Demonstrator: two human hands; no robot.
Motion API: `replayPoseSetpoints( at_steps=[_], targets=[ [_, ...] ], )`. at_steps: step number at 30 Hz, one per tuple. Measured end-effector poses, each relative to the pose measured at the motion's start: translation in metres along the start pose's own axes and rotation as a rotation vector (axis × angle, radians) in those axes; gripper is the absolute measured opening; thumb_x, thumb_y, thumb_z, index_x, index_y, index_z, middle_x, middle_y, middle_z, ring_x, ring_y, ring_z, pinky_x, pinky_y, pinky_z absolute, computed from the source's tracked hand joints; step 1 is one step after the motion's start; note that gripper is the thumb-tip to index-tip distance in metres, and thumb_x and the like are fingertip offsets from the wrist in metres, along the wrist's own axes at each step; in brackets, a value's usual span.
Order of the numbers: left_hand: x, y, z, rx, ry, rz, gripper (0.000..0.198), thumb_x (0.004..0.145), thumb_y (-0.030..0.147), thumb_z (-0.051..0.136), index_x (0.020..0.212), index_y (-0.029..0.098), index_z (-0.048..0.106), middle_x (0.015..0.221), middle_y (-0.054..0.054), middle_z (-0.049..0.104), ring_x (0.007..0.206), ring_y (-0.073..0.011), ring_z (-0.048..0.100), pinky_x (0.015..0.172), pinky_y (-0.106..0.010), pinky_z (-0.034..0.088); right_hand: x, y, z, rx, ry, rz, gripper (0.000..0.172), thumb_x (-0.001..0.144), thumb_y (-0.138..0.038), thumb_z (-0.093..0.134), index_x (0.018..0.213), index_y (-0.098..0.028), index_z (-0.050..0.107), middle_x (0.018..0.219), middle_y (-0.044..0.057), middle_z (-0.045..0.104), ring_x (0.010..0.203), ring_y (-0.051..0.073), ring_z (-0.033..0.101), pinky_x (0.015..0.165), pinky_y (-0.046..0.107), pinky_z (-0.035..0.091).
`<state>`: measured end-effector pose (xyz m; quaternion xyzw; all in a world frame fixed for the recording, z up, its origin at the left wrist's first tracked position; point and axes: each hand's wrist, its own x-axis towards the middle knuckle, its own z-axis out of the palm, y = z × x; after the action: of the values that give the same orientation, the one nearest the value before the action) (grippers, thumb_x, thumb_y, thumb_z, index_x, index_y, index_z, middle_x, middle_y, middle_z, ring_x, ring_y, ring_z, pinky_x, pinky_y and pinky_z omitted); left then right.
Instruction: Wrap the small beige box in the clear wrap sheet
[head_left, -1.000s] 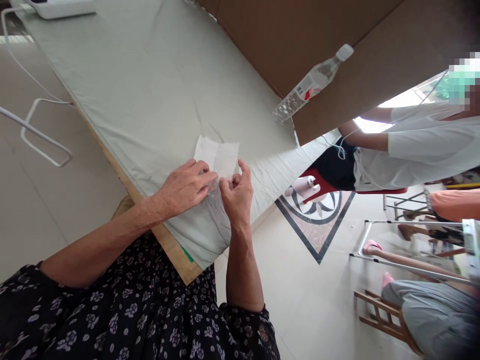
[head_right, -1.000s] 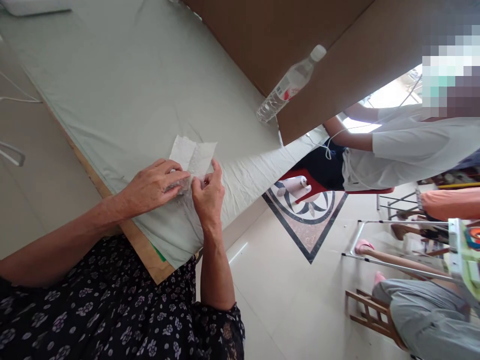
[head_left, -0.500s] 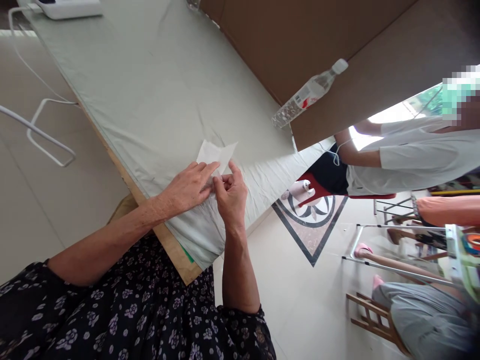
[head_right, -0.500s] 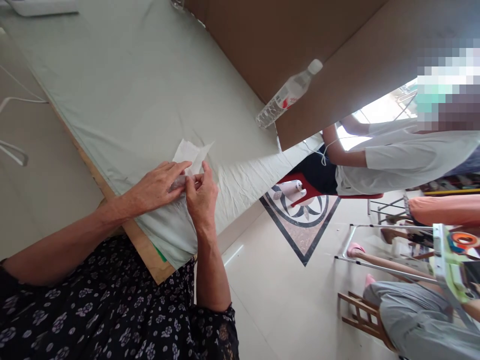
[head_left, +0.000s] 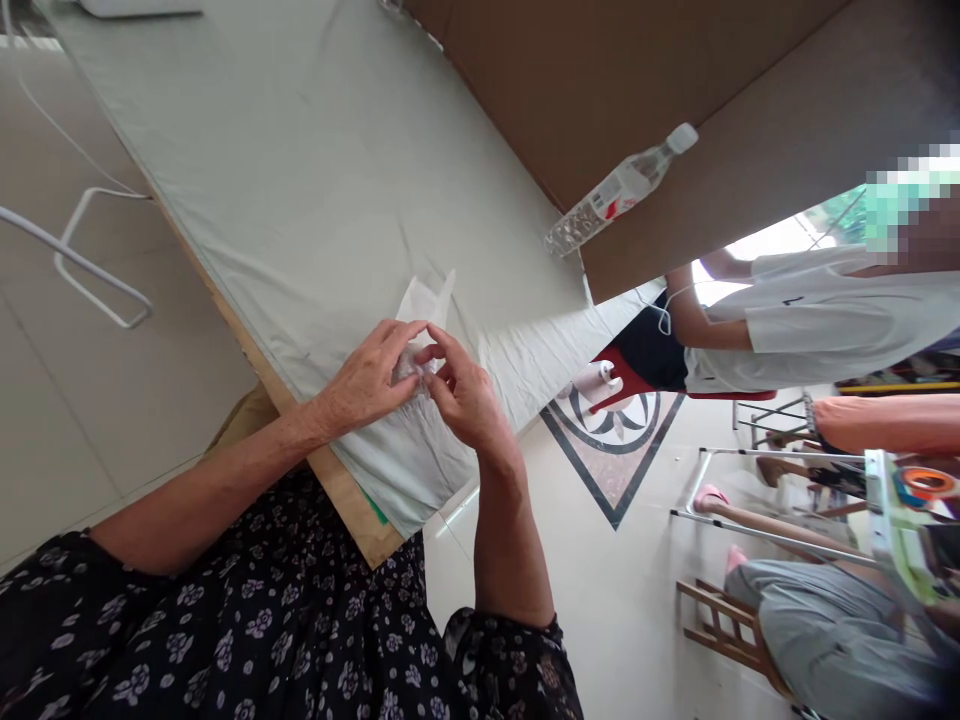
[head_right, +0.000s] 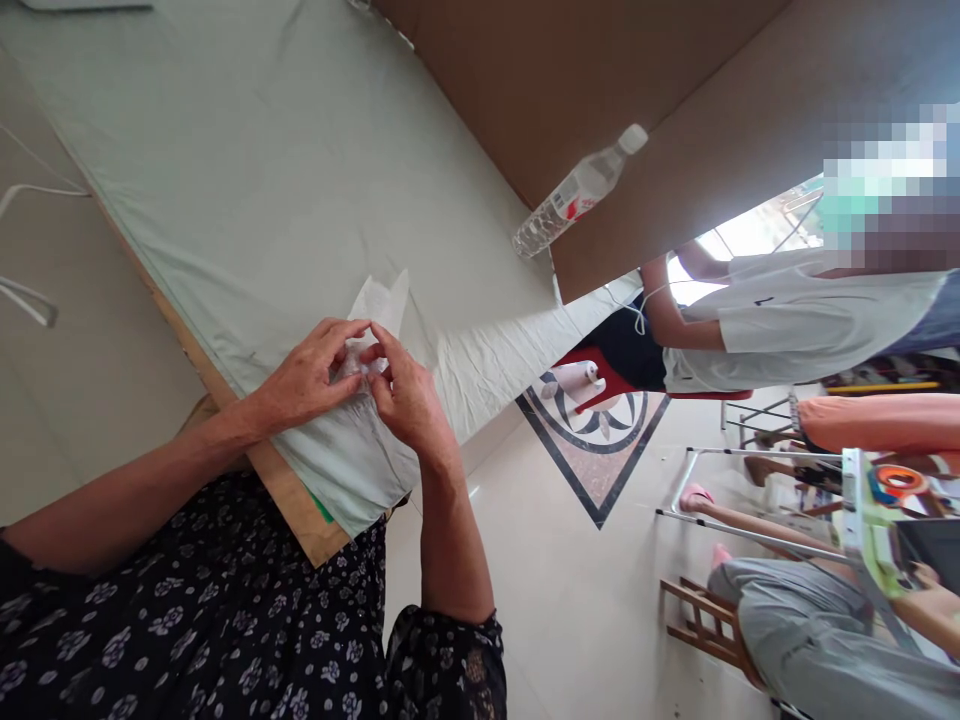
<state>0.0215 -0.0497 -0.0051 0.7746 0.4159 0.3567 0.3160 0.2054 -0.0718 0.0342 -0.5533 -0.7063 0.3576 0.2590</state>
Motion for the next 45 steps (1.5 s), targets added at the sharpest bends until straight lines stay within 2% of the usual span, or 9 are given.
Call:
replayPoseSetpoints(
  at_steps=[4, 8, 11, 14, 19, 25, 30, 38, 45],
  targets=[
    [0.000, 0.001, -0.002, -0.065, 0.083, -0.066, 0.059, 0.077, 0.012, 0.062, 0.136, 0.018, 0.057, 0.121, -0.008, 0.065, 0.082, -0.0142, 0.061, 0.078, -0.030, 0.056, 0.011, -0.001, -0.001, -0.158, -0.070, -0.044, 0.077, 0.084, -0.012, 0.054, 0.159, -0.022, 0.042, 0.120, 0.007, 0.075, 0.078, 0.016, 0.065, 0.087, 0.037, 0.057],
    [0.007, 0.004, 0.003, -0.059, 0.190, -0.204, 0.012, 0.082, 0.021, 0.068, 0.093, 0.019, 0.064, 0.095, -0.002, 0.063, 0.068, -0.0112, 0.054, 0.072, -0.030, 0.054, 0.018, 0.001, -0.001, -0.232, -0.088, -0.066, 0.080, 0.085, -0.014, 0.054, 0.163, -0.020, 0.036, 0.124, 0.010, 0.074, 0.088, 0.019, 0.068, 0.089, 0.038, 0.057],
    [0.015, 0.006, 0.008, -0.049, 0.136, -0.240, 0.016, 0.085, 0.024, 0.069, 0.075, 0.020, 0.057, 0.081, 0.001, 0.056, 0.069, -0.0128, 0.053, 0.071, -0.029, 0.051, 0.015, 0.007, -0.009, -0.112, -0.142, -0.073, 0.082, 0.084, -0.017, 0.057, 0.163, -0.022, 0.036, 0.126, 0.009, 0.074, 0.082, 0.016, 0.067, 0.085, 0.036, 0.058],
    [0.017, 0.006, 0.010, -0.051, 0.089, -0.233, 0.016, 0.084, 0.019, 0.068, 0.074, 0.020, 0.056, 0.079, 0.001, 0.055, 0.070, -0.0134, 0.054, 0.071, -0.029, 0.050, 0.011, 0.022, -0.021, 0.181, -0.150, -0.050, 0.078, 0.084, -0.027, 0.066, 0.158, -0.027, 0.041, 0.128, 0.007, 0.072, 0.073, 0.012, 0.065, 0.076, 0.033, 0.059],
    [0.015, 0.005, 0.008, -0.041, 0.077, -0.210, 0.016, 0.081, 0.015, 0.068, 0.073, 0.020, 0.056, 0.081, 0.001, 0.055, 0.067, -0.0121, 0.052, 0.068, -0.028, 0.050, 0.016, 0.048, -0.024, 0.419, 0.199, 0.289, 0.068, 0.083, -0.048, 0.073, 0.140, -0.016, 0.056, 0.103, 0.008, 0.077, 0.066, 0.014, 0.067, 0.052, 0.026, 0.052],
    [0.011, 0.005, 0.010, 0.011, 0.108, -0.175, 0.010, 0.084, 0.018, 0.068, 0.085, 0.021, 0.059, 0.086, 0.001, 0.057, 0.066, -0.0117, 0.052, 0.070, -0.028, 0.053, 0.049, 0.048, -0.008, 0.492, 0.141, 0.403, 0.095, 0.070, -0.059, 0.085, 0.145, -0.013, 0.050, 0.080, 0.002, 0.072, 0.064, 0.019, 0.069, 0.044, 0.028, 0.052],
    [0.010, 0.009, 0.009, 0.167, 0.019, -0.115, 0.043, 0.090, 0.016, 0.062, 0.132, 0.024, 0.064, 0.099, -0.003, 0.058, 0.079, -0.0155, 0.059, 0.075, -0.029, 0.054, 0.070, 0.050, -0.001, 0.464, 0.133, 0.357, 0.083, 0.064, -0.061, 0.086, 0.129, -0.017, 0.058, 0.068, -0.006, 0.061, 0.055, 0.015, 0.058, 0.045, 0.028, 0.050],
    [0.013, 0.003, 0.009, 0.185, -0.022, -0.127, 0.022, 0.091, 0.024, 0.061, 0.106, 0.020, 0.076, 0.098, -0.005, 0.057, 0.082, -0.0171, 0.062, 0.080, -0.031, 0.057, 0.077, 0.042, -0.005, 0.496, 0.034, 0.317, 0.037, 0.067, -0.055, 0.078, 0.077, -0.022, 0.063, 0.064, -0.004, 0.059, 0.054, 0.011, 0.049, 0.046, 0.025, 0.041],
    [0.011, -0.006, 0.011, 0.125, 0.022, -0.090, 0.024, 0.091, 0.027, 0.061, 0.108, 0.020, 0.076, 0.099, -0.005, 0.059, 0.083, -0.0171, 0.061, 0.082, -0.032, 0.056, 0.070, 0.041, 0.006, 0.647, 0.156, 0.122, 0.019, 0.074, -0.040, 0.076, 0.081, -0.023, 0.073, 0.075, -0.003, 0.066, 0.073, 0.013, 0.057, 0.072, 0.028, 0.050]
  ],
)
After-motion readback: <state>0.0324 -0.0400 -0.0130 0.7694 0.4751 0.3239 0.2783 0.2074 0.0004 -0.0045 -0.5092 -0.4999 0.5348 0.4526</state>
